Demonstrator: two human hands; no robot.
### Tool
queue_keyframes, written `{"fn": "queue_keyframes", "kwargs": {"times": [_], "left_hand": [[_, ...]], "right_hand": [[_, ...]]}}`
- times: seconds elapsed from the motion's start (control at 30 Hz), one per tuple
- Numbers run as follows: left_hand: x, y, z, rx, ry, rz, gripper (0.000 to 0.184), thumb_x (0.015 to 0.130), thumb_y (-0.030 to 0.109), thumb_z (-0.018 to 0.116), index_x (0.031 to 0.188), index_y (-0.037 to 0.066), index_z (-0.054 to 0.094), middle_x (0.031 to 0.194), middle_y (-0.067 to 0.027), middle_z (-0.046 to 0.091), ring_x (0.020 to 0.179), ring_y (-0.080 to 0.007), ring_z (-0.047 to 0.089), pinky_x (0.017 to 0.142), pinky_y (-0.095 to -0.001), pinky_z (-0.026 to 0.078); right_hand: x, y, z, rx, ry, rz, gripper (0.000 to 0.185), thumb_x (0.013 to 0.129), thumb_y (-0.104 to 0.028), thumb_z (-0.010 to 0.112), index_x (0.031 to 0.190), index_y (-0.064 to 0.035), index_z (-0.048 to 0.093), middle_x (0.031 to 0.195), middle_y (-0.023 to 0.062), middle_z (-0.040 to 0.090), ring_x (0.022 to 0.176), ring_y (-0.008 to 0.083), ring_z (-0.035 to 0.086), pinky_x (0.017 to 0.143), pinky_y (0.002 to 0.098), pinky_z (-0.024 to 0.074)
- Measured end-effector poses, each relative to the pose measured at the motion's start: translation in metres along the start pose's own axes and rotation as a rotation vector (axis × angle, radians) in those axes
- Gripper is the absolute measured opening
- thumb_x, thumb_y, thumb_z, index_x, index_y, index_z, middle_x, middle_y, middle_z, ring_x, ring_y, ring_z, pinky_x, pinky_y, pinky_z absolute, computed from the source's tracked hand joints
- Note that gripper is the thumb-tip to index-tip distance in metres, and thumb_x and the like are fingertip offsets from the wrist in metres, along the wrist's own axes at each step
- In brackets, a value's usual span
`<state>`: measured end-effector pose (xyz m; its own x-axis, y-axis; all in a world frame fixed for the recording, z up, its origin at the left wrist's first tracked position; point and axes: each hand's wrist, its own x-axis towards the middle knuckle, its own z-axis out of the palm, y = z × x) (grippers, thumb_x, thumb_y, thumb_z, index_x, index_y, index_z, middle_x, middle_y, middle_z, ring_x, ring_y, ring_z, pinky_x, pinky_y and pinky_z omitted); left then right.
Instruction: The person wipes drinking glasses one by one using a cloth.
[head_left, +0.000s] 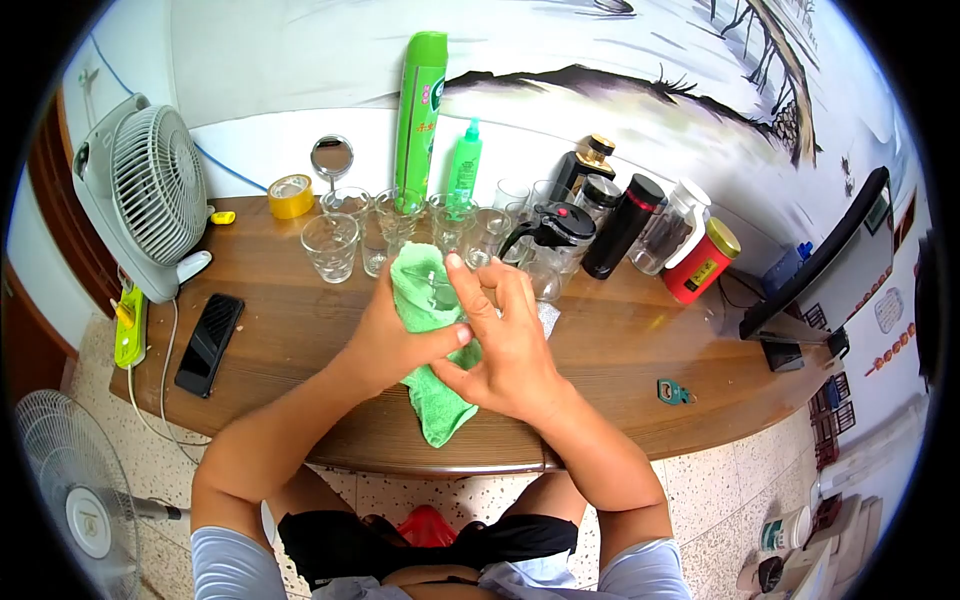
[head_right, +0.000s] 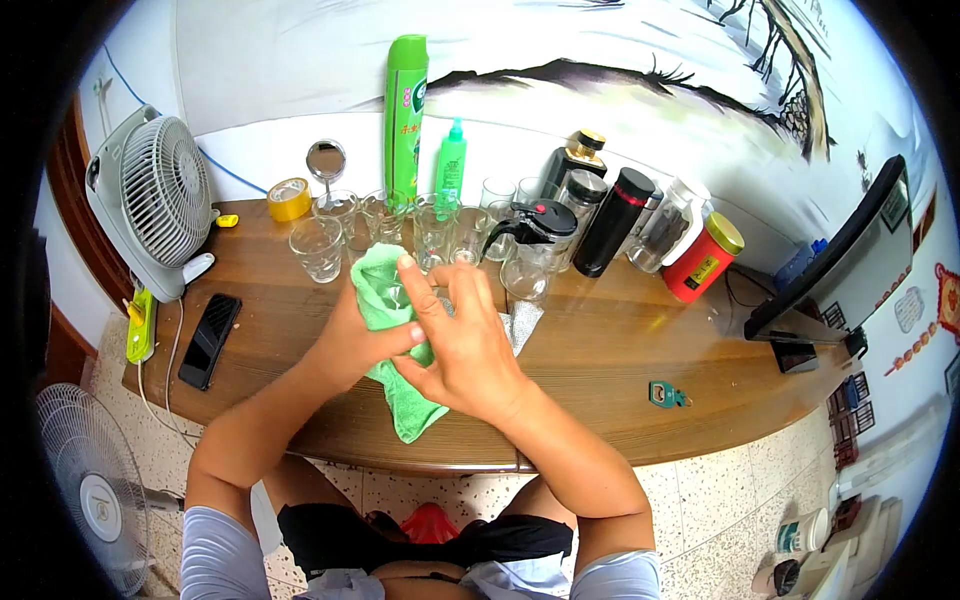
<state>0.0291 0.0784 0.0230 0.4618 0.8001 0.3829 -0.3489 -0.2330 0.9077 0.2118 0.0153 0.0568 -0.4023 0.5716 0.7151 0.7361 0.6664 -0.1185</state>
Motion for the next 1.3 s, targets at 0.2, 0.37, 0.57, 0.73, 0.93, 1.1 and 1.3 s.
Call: {"fn": "queue_keyframes", "kwargs": {"times": [0.2,0.37,0.57,0.73,0.93,1.1,1.3], "left_hand": [[-0.008,0.031,0.005,-0.608,-0.182,-0.225,0.063,0.091,0.009,0.077,0.148,0.005,0.05,0.134,-0.0096,0.063,0.124,-0.0193,0.063,0.108,-0.0396,0.053],[-0.002,0.018,0.0,-0.244,-0.088,-0.125,0.069,0.089,0.006,0.079,0.147,0.003,0.043,0.134,-0.0104,0.061,0.125,-0.0194,0.062,0.107,-0.04,0.053],[-0.002,-0.006,-0.004,0.219,-0.002,0.072,0.073,0.087,0.005,0.082,0.145,0.002,0.038,0.134,-0.0111,0.06,0.125,-0.0188,0.061,0.106,-0.0389,0.053],[-0.002,0.022,0.002,-0.52,-0.155,-0.188,0.06,0.09,0.016,0.08,0.142,0.003,0.052,0.135,-0.0101,0.064,0.124,-0.0192,0.064,0.106,-0.0388,0.054],[0.002,0.016,-0.004,-0.268,-0.166,-0.107,0.062,0.088,0.017,0.082,0.14,0.003,0.053,0.13,-0.0081,0.064,0.122,-0.018,0.063,0.106,-0.0384,0.053],[-0.004,0.0,0.001,0.19,0.033,0.072,0.062,0.086,0.015,0.083,0.138,0.003,0.053,0.127,-0.0077,0.063,0.12,-0.0172,0.062,0.105,-0.0382,0.052],[0.003,0.01,-0.005,-0.313,-0.145,-0.158,0.066,0.088,0.019,0.084,0.143,0.002,0.05,0.131,-0.0108,0.063,0.122,-0.0197,0.063,0.106,-0.0397,0.054]], "right_hand": [[-0.002,-0.003,0.015,0.306,0.195,0.047,0.112,0.074,-0.026,0.097,0.165,-0.0011,0.036,0.138,0.0253,0.058,0.126,0.0435,0.057,0.11,0.0506,0.0476],[0.0,0.003,0.003,0.178,0.117,-0.02,0.104,0.073,-0.017,0.093,0.163,-0.0039,0.041,0.132,0.0247,0.057,0.12,0.0458,0.057,0.114,0.0577,0.0443],[0.0,0.002,-0.001,0.038,0.036,-0.082,0.103,0.073,-0.014,0.092,0.163,-0.0065,0.042,0.13,0.0246,0.055,0.118,0.0467,0.056,0.113,0.0619,0.0436],[-0.001,0.003,0.015,0.286,0.214,-0.022,0.107,0.074,-0.024,0.096,0.163,-0.0011,0.041,0.136,0.0242,0.058,0.124,0.0424,0.057,0.109,0.0517,0.048],[0.0,0.0,0.003,0.245,0.142,-0.01,0.101,0.074,-0.02,0.095,0.161,-0.0027,0.044,0.13,0.0244,0.058,0.118,0.0468,0.059,0.108,0.052,0.0501],[-0.002,0.007,-0.001,0.103,0.006,-0.049,0.103,0.072,-0.016,0.093,0.162,-0.0075,0.044,0.128,0.024,0.057,0.115,0.0458,0.057,0.102,0.0536,0.0508],[0.001,0.003,0.01,0.217,0.236,-0.069,0.107,0.074,-0.02,0.095,0.162,0.0002,0.038,0.136,0.0263,0.054,0.116,0.0447,0.057,0.1,0.0527,0.0514]]}}
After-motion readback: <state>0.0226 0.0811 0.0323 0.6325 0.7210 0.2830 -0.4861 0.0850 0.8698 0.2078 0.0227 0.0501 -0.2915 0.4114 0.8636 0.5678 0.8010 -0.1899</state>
